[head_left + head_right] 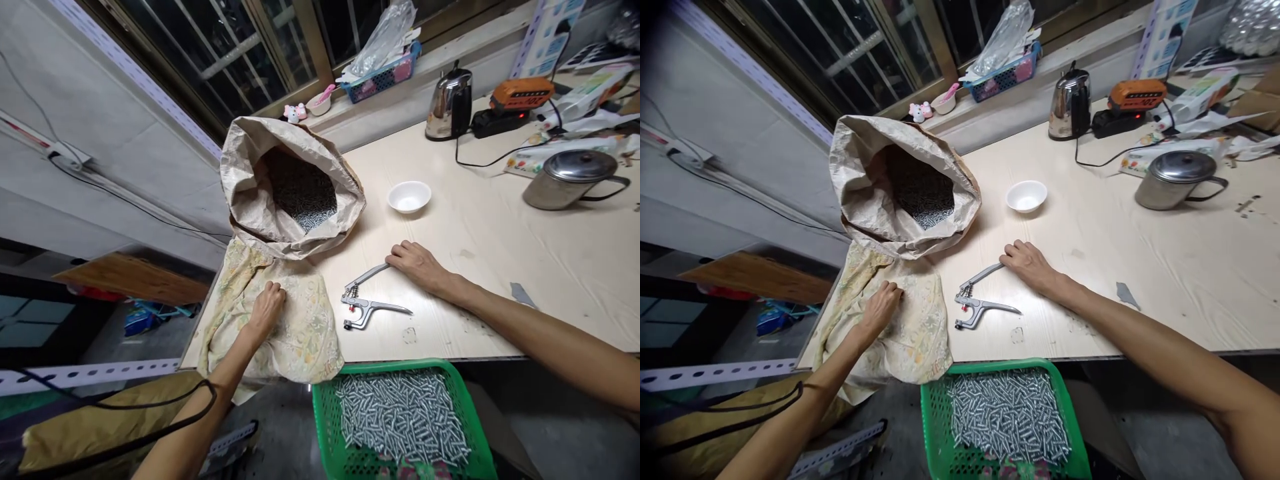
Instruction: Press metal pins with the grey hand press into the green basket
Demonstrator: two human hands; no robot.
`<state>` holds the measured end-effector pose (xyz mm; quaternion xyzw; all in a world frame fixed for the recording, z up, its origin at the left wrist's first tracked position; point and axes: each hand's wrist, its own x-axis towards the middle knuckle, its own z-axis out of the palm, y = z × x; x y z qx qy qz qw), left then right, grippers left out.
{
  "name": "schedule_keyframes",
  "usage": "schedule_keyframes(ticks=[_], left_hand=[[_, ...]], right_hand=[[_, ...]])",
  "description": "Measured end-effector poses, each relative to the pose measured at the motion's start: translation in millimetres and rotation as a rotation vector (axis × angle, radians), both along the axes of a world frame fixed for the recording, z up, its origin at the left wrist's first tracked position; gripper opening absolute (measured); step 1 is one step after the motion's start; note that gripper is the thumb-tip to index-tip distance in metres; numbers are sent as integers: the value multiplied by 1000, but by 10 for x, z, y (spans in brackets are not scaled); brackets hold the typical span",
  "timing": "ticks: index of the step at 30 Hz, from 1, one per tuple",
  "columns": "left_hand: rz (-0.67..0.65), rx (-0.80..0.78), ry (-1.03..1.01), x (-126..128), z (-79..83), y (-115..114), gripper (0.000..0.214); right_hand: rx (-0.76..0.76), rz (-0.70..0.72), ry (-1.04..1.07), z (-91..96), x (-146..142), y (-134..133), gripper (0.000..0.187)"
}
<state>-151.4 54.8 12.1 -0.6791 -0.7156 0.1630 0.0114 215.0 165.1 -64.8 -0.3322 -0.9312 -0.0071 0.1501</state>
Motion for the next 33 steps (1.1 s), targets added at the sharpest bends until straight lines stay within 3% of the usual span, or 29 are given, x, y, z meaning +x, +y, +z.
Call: schedule_keyframes(ticks=[4, 6, 8, 10, 13, 17, 21, 26, 33], left_hand=[[0, 153, -114, 166, 55, -43, 23], [53, 266, -344, 405, 59, -105, 21], [133, 275, -628, 713, 35, -196, 23], [199, 224, -843, 1010, -10, -291, 25], [261, 182, -962, 1284, -91, -374, 27], [291, 168, -946, 1316, -162, -376, 27], [319, 149, -955, 1289, -185, -373, 28], [359, 119, -1003, 1355, -212, -380, 35], [399, 29, -1010, 1350, -214, -336, 40]], right_hand=[[-27, -31, -43, 38, -21, 0, 22], [-37, -88, -47, 100, -41, -44, 21], [-58, -110, -8, 186, -67, -137, 17], [-122, -10, 41, 272, -96, -271, 16], [-270, 213, 37, 345, -135, -488, 22], [-357, 237, -47, 324, -156, -639, 7], [-303, 264, -64, 247, -133, -637, 20], [-216, 297, 2, 159, -119, -631, 20], [-212, 316, 42, 161, -94, -644, 20]])
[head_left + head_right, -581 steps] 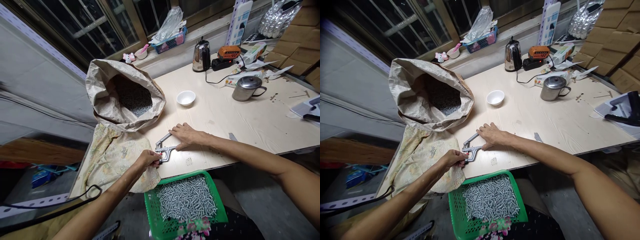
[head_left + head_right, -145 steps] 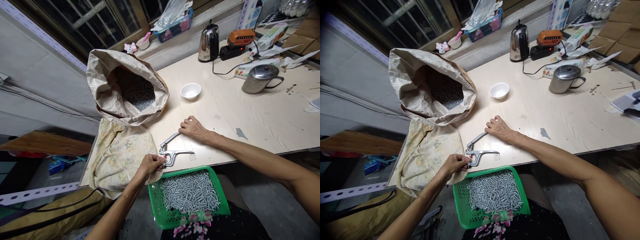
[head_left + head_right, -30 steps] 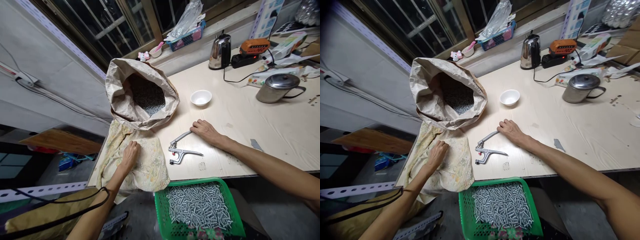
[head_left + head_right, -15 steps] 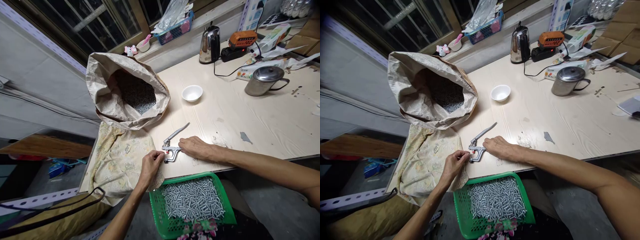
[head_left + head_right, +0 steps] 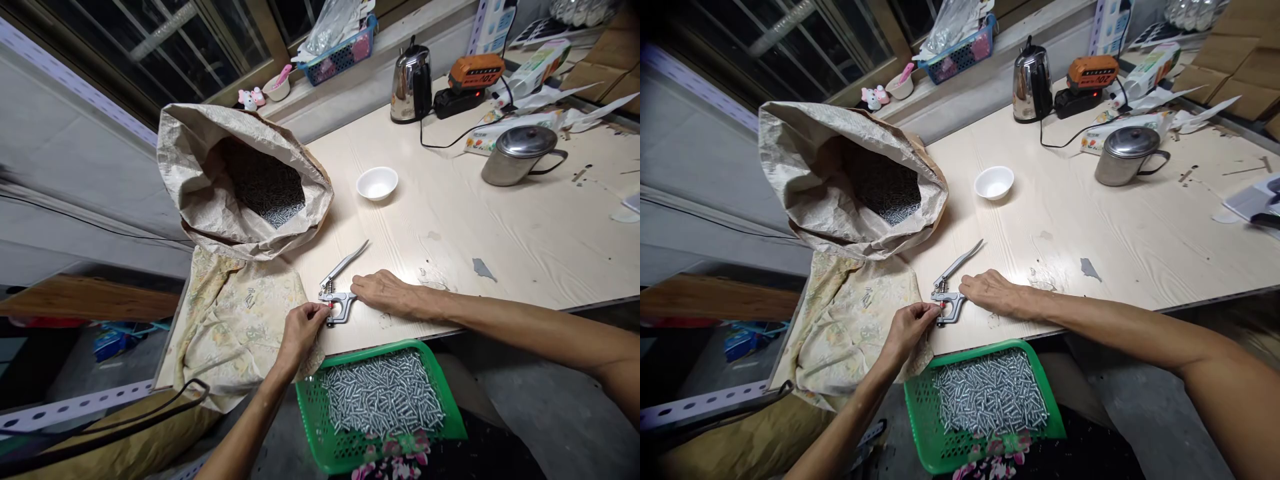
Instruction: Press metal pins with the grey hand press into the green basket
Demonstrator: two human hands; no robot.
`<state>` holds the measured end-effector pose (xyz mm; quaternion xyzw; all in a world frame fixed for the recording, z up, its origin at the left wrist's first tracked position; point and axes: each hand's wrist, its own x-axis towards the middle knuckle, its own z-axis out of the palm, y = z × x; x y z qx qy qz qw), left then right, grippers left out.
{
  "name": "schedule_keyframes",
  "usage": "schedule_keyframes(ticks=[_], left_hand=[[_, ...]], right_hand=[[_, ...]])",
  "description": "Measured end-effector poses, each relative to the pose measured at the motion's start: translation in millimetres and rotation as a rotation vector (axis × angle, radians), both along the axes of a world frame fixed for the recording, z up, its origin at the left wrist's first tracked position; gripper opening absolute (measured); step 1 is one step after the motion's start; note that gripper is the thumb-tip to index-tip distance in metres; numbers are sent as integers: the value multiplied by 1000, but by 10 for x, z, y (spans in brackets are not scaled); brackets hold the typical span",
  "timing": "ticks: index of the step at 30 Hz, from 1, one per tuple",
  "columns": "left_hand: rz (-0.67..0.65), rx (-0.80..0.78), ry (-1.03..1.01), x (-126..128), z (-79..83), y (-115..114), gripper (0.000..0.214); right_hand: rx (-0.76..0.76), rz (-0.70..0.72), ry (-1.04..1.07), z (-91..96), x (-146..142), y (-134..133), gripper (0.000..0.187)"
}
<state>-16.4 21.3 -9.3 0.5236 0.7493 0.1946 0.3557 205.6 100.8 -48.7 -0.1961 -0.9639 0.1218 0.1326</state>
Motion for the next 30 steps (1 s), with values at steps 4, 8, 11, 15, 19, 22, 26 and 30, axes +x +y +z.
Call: schedule_keyframes(ticks=[4, 8, 11, 15, 19, 22, 26, 30], left_hand=[[-70, -105, 24, -50, 10, 74, 42], [-85, -149, 71, -63, -9, 104, 43], [-51, -215, -3, -31, -26, 80, 46], [44, -284, -131, 7, -11, 79, 48], [-21, -347, -144, -38, 49, 170, 46], [-81, -383, -97, -82, 81, 236, 44], [-75, -392, -80, -80, 87, 246, 39], [-121, -282, 47, -67, 79, 189, 31]], right_hand=[[9, 5, 37, -36, 2, 3, 20], [23, 17, 24, -113, -22, 21, 20], [5, 29, 24, -164, -31, 29, 18], [-7, 31, 36, -171, -26, 24, 14], [5, 16, 18, -138, -21, 14, 17], [21, 11, 6, -114, -19, 5, 19], [48, 5, -11, -28, -13, -19, 20], [79, 5, -85, 85, -13, -52, 20]])
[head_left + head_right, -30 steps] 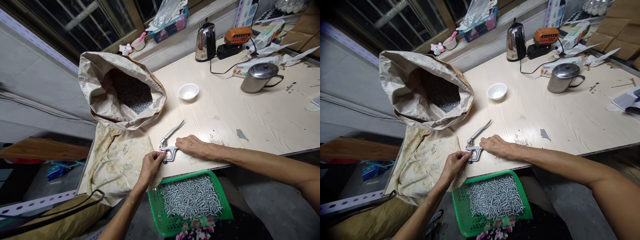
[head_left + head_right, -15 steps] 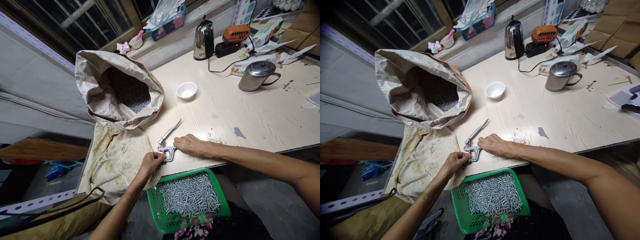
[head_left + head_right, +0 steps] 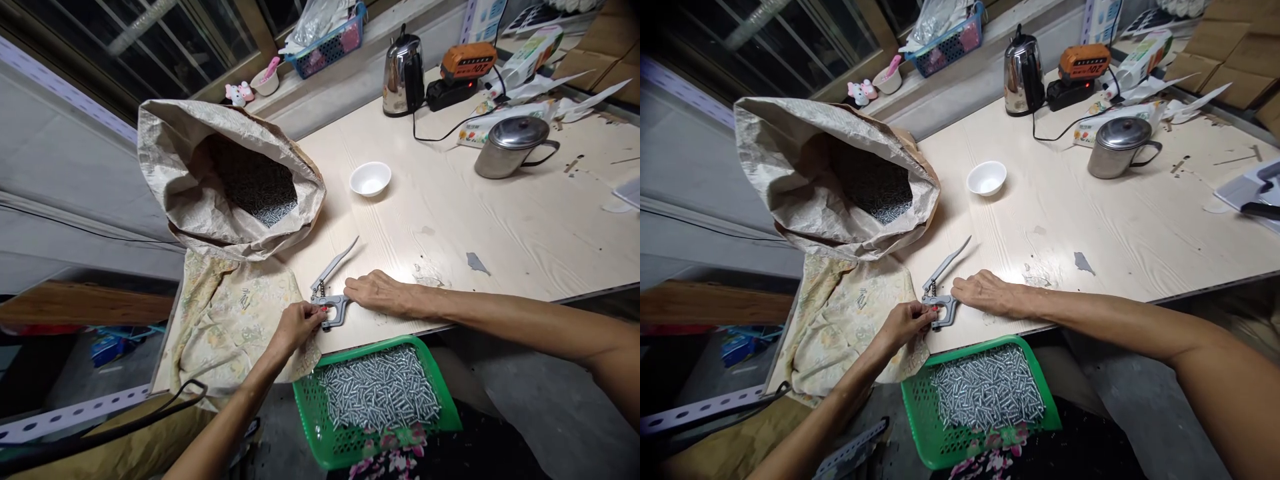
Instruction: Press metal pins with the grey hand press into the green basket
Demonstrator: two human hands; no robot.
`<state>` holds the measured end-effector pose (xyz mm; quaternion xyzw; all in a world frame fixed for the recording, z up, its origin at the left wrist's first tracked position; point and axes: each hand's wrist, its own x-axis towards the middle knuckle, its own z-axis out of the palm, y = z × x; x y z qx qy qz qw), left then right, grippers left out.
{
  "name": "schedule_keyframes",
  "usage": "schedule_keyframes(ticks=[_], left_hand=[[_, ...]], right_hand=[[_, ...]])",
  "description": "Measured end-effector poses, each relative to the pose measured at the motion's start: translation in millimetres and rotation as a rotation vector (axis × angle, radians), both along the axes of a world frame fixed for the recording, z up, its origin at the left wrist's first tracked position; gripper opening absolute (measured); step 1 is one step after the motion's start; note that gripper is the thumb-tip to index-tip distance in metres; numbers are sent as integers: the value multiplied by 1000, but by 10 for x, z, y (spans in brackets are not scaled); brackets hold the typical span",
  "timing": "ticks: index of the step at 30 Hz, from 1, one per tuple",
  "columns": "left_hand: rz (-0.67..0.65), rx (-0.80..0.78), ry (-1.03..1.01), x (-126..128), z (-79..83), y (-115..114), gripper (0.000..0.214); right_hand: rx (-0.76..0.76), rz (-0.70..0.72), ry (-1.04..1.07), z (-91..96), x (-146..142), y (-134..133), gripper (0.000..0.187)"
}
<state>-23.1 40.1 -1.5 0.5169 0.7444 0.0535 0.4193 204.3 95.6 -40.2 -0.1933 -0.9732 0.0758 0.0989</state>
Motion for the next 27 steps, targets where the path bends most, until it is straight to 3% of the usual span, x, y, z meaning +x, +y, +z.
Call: schedule_keyframes(ticks=[3, 9, 15, 19, 22, 27], left_hand=[[6, 51, 15, -26, -30, -68, 28], [68, 162, -145, -118, -123, -218, 34], [161, 256, -301, -172, -139, -340, 31], [190, 316, -299, -163, -193, -380, 30], [152, 354, -231, -136, -197, -376, 29], [-18, 375, -44, -71, -49, -333, 26]], right_hand=[[29, 12, 12, -6, -8, -19, 20], [139, 47, 30, -98, -33, -34, 19], [230, 93, 121, -75, -47, -14, 25], [272, 98, 186, -69, -45, -7, 28], [278, 99, 184, -60, -44, -15, 29], [233, 94, 120, -60, -47, -29, 27]])
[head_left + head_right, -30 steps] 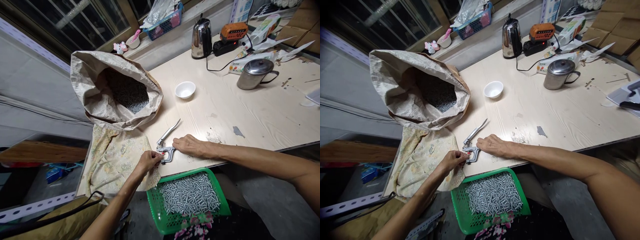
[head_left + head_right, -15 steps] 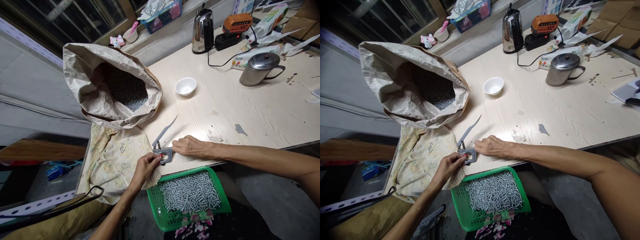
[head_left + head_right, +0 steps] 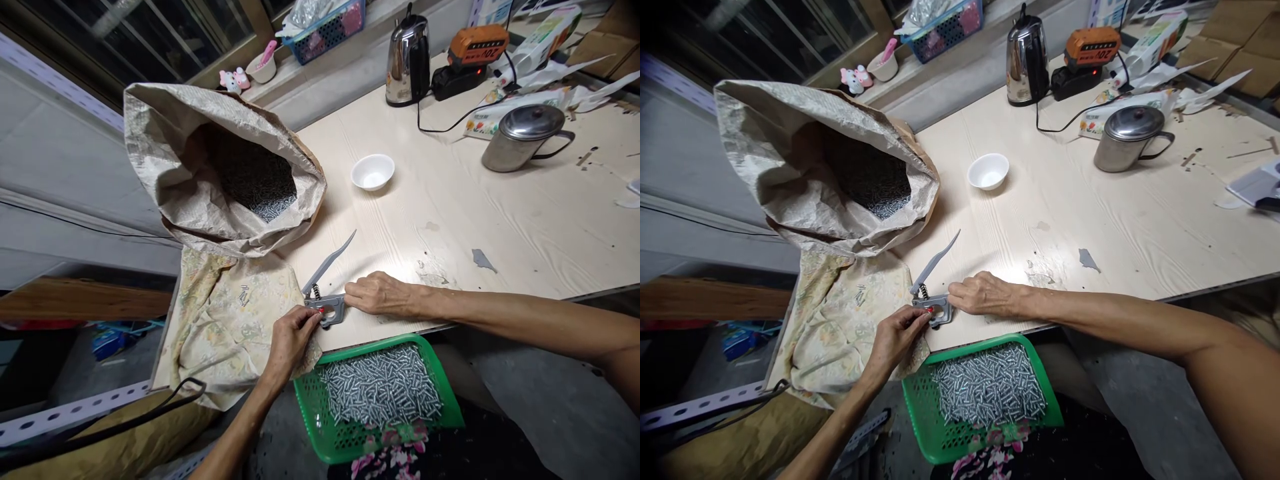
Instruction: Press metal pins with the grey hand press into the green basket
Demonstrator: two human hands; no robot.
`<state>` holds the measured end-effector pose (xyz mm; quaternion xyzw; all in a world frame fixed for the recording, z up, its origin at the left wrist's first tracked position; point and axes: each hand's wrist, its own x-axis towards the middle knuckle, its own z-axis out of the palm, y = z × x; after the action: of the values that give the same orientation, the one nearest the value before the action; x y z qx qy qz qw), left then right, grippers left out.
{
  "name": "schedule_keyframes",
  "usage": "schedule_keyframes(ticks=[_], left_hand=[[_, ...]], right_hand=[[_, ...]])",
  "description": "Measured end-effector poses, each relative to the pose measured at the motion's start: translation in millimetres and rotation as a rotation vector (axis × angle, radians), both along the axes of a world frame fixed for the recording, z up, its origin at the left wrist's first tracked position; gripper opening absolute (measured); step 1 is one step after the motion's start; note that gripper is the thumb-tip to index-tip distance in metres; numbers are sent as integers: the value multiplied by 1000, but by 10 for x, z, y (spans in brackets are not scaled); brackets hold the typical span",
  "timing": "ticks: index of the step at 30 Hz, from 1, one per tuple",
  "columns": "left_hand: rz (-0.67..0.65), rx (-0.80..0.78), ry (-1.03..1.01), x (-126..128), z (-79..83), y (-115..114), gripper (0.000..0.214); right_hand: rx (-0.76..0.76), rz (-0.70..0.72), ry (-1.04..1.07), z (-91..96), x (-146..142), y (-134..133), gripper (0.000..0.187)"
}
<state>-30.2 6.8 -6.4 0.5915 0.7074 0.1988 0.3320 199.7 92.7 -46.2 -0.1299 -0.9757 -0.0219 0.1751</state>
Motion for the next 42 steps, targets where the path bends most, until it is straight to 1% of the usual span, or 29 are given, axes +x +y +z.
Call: schedule_keyframes(ticks=[2, 4, 6, 9, 11, 13, 15, 17, 21, 26, 32, 35, 36, 37, 40, 42], left_hand=[[-20, -13, 48, 17, 34, 14, 27], [-12, -35, 51, 21, 21, 21, 28], [42, -102, -19, 16, -22, 24, 33], [162, -242, -198, 14, -75, 32, 45], [214, -280, -264, 22, -70, 39, 50], [235, -295, -289, 33, -41, 44, 52], [232, -317, -291, 37, -11, 46, 52], [203, -308, -250, 29, 1, 44, 49], [134, -283, -147, -9, -33, 52, 43], [107, -380, -159, -39, -67, 79, 41], [128, -454, -128, -12, -33, 57, 41], [157, -492, -123, 6, -10, 46, 41], [165, -504, -127, 12, -2, 44, 41], [170, -511, -129, 19, 7, 44, 40], [178, -523, -132, 44, 34, 49, 39], [185, -530, -135, 60, 48, 53, 39]], right_hand=[[-23, -10, -35, -8, -3, -4, 26], [-41, -23, -64, -19, -5, -5, 25], [-53, -30, -84, -33, -6, -3, 23], [-57, -29, -91, -67, -4, 4, 21], [-59, -32, -82, -94, -1, 8, 20], [-69, -39, -77, -115, 3, 10, 19], [-87, -44, -83, -123, 8, 10, 18], [-102, -43, -92, -120, 13, 8, 18], [-112, -25, -86, -108, 19, -1, 19], [-135, -13, -84, -123, 8, 3, 17], [-183, -6, -116, -73, -13, 29, 17], [-286, -29, -107, -14, 6, 59, 4], [-317, -40, -90, 4, 19, 76, 11], [-336, -53, -63, 18, 34, 98, 22], [-346, -98, 11, 25, 69, 193, 66], [-355, -113, -13, 6, 71, 273, 89]])
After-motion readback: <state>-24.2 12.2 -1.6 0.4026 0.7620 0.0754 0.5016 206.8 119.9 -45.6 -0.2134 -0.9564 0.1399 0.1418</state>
